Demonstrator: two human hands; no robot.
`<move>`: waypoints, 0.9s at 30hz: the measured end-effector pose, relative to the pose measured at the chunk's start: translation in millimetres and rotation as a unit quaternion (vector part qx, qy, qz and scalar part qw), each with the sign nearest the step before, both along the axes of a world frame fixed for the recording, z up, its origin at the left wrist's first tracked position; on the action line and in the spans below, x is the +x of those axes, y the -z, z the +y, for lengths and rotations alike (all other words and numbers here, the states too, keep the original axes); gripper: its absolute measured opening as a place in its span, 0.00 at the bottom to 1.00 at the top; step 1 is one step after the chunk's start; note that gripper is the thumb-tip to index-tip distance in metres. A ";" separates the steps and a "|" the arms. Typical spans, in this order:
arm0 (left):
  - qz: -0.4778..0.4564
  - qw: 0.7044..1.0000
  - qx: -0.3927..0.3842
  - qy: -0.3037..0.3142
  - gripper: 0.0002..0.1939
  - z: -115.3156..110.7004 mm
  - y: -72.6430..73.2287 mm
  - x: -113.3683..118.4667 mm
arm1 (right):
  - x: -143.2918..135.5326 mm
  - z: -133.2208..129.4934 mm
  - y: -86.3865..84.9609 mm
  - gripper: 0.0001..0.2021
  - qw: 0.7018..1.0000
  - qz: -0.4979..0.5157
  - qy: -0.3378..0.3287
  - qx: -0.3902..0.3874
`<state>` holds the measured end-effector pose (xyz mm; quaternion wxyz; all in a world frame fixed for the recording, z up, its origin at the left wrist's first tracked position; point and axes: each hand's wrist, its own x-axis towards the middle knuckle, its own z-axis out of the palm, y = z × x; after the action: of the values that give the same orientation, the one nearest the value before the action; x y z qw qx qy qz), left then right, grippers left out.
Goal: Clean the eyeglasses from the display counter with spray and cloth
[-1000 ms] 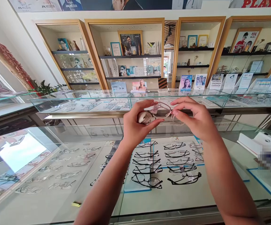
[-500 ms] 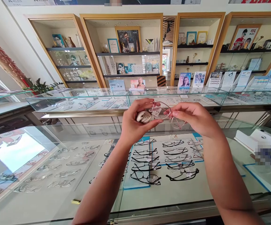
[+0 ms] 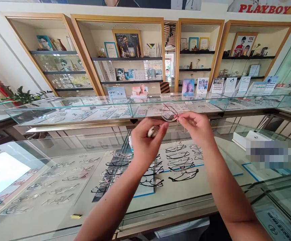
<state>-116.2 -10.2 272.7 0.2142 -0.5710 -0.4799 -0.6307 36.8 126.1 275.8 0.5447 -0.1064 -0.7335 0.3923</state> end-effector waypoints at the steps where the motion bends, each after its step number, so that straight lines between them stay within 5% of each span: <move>1: -0.018 0.998 -0.041 0.033 0.07 0.8 3.4 10.6 | 2.6 -6.5 8.1 0.09 1.000 0.011 0.026 0.014; 5: -0.142 0.966 -0.175 0.129 0.14 11.2 20.2 42.3 | 14.0 -30.6 44.2 0.06 0.981 0.058 0.154 0.106; 9: -0.227 0.929 -0.229 0.180 0.21 22.4 34.5 58.2 | 26.4 -40.0 76.4 0.08 0.952 0.065 0.257 0.154; 16: -0.242 0.897 -0.319 0.188 0.22 44.9 44.1 80.3 | 64.5 -39.9 102.0 0.12 0.952 0.032 0.268 0.147; 22: -0.049 0.904 -0.405 0.129 0.12 90.0 33.0 90.0 | 119.6 1.7 129.9 0.11 0.955 0.085 0.281 -0.052; 27: 0.256 0.791 -0.540 0.132 0.06 138.4 29.8 96.4 | 160.6 54.1 177.4 0.21 0.948 0.006 0.264 -0.176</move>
<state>-19.8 128.2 242.8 -0.0993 -0.7922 -0.5896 -0.1218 197.4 180.2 98.4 0.6060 -0.3877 -0.5949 0.3586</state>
